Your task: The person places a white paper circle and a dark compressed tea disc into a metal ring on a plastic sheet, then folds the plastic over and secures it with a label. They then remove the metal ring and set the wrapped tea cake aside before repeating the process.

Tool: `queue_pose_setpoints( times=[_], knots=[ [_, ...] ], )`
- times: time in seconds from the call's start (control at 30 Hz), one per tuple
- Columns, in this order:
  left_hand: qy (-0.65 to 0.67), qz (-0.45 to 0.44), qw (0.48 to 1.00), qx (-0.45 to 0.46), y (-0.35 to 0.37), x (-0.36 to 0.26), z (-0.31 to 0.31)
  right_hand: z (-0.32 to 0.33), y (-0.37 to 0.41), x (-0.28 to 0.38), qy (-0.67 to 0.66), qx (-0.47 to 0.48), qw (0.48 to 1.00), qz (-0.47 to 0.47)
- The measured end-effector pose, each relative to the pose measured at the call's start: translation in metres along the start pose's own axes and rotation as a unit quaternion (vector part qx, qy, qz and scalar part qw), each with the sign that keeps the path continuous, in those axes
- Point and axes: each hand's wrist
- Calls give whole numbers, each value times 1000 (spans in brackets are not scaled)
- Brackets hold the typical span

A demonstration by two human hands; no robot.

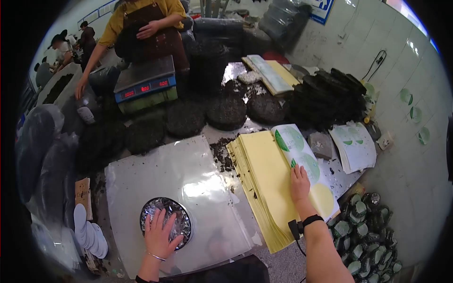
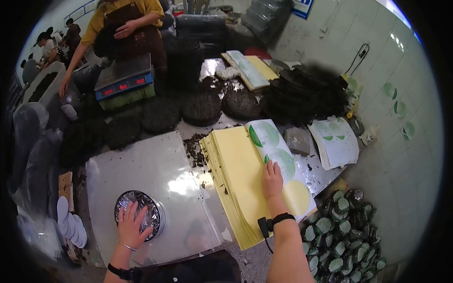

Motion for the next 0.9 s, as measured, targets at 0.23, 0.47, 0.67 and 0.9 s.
queue_pose_setpoints(
  times=[0.23,0.47,0.67,0.9],
  knots=[
    [28,13,999,31,-8,-4,7,14,11,-3,-20,25,999,17],
    [19,13,1000,7,-6,2,8,0,15,-17,34,19,996,76],
    [41,4,999,-30,-2,5,0,5,14,-10,-82,-10,993,-85],
    [-1,2,1000,-9,3,6,3,103,39,-249,-58,-169,848,-499]
  ],
)
Point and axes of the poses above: each hand's wrist, its own y-axis away from the middle knuckle, its own z-axis out of the back of the hand, x = y × z, and after that the axes turned 5 degrees about -y, right-handed
